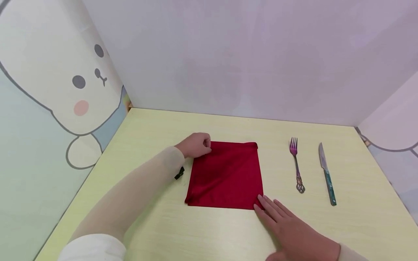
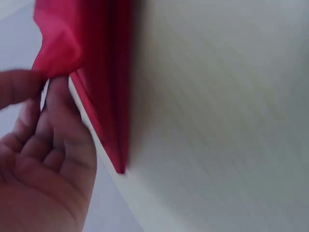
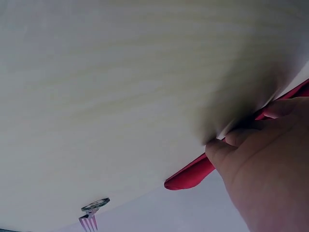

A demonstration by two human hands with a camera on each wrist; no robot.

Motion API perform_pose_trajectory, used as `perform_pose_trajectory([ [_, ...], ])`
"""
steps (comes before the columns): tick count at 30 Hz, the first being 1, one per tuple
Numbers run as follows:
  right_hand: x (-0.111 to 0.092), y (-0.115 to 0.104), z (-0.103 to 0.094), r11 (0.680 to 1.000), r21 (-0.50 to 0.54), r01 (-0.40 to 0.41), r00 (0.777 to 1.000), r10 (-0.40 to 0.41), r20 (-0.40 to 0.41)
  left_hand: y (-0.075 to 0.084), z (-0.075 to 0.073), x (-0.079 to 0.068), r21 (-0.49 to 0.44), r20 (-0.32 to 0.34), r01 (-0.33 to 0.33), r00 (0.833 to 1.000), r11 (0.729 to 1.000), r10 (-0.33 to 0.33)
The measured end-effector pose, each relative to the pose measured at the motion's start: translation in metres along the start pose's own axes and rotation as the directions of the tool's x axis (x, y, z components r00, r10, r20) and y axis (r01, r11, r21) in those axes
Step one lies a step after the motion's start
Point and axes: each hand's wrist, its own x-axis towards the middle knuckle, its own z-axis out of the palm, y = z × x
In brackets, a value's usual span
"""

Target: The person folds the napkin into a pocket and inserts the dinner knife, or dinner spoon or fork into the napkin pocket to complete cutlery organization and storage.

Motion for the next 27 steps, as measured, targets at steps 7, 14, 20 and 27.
perform_pose_trajectory([
  [7,-0.001,-0.001,0.0,0.999,0.012,-0.03,0.999,0.03,0.044,0.046,0.034,-0.016,-0.282,0.31,-0.003,0.946,0.959,0.094],
  [14,0.0,0.0,-0.001,0.998,0.027,-0.062,0.994,0.059,0.089,0.087,0.074,-0.029,-0.461,0.404,0.036,0.898,0.887,0.174],
  [20,0.007,0.005,-0.015,0.953,0.029,-0.302,0.929,0.288,0.233,0.091,0.085,-0.033,-0.345,0.416,0.031,0.901,0.938,0.123],
  [27,0.012,0.008,-0.023,0.942,0.0,-0.335,0.94,0.335,0.062,0.072,0.057,-0.023,0.034,0.178,-0.067,0.982,0.997,0.06],
])
